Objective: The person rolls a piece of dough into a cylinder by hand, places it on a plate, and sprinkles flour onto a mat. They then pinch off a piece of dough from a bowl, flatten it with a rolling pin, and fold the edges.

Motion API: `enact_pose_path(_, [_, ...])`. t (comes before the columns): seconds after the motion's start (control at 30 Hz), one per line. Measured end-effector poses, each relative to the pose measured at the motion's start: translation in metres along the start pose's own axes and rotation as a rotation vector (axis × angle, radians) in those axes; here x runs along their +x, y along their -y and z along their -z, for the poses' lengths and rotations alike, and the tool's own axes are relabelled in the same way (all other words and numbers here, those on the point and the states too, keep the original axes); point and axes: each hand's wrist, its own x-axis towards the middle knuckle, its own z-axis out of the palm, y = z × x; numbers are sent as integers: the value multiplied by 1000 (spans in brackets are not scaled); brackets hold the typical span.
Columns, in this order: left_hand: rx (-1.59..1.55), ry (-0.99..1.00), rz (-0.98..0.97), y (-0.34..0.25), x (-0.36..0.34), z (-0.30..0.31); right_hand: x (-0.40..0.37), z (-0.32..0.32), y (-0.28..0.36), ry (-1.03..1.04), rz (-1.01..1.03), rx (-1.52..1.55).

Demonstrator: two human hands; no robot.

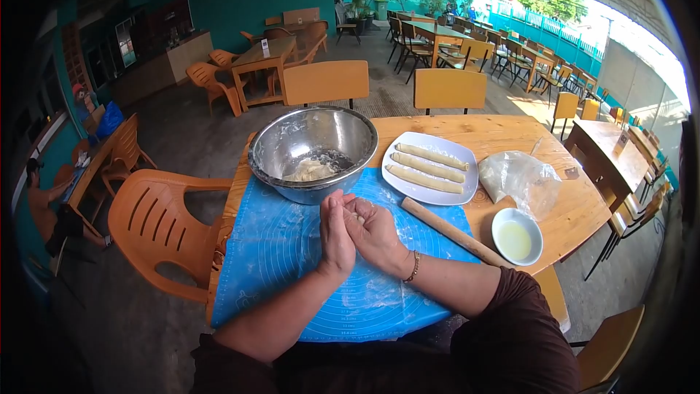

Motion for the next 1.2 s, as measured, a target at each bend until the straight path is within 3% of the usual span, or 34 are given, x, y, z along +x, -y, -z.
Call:
enact_pose_path(0.07, [-447, -52, 278, 17, 4, 5, 3, 2, 11, 71, -62, -64])
enact_pose_path(0.1, [-585, -19, 327, 13, 6, 7, 3, 1, 10, 74, -61, -64])
enact_pose_path(0.13, [-584, -23, 326, 8, 6, 9, 1, -1, 8, 110, 34, -174])
enact_pose_path(0.2, [-753, -59, 611, -3, 8, 13, 1, -1, 7, 147, 131, -285])
enact_pose_path(0.23, [-800, 26, 659, 11, 11, 21, 2, 1, 8, 202, 163, -402])
enact_pose_path(0.3, [-831, 49, 616, 16, 9, 15, 4, 2, 11, 259, 196, -519])
enact_pose_path(0.37, [-863, 74, 579, 16, 6, 10, 2, 2, 17, 20, 283, -756])
enact_pose_path(0.4, [-872, 76, 573, 16, 7, 9, -1, 2, 20, 21, 280, -756])
enact_pose_path(0.5, [-792, 13, 591, 7, 8, 17, -18, -6, 14, 4, 519, -646])
enact_pose_path(0.6, [-644, -55, 613, -2, 12, 23, -20, -11, 9, 64, 406, -375])
enact_pose_path(0.67, [-733, 15, 700, 3, 17, 27, -13, 2, 16, 85, 387, -434])
enact_pose_path(0.8, [-712, -11, 699, 0, 20, 21, 0, 14, 15, 77, 350, -524])
enact_pose_path(0.87, [-754, 147, 594, 6, 23, 25, 3, 13, -4, 109, 384, -468])
enact_pose_path(0.93, [-732, 169, 627, 15, 26, 29, 5, 13, -9, 141, 417, -414])
enact_pose_path(1.0, [-711, 193, 664, 22, 23, 29, 3, 11, -8, 210, 175, -389])
enact_pose_path(1.1, [-749, 157, 685, 23, 23, 24, -1, 7, -8, 89, 254, -347])
enact_pose_path(1.2, [-638, 139, 690, 24, 23, 27, -5, 6, 0, 69, 193, -374])
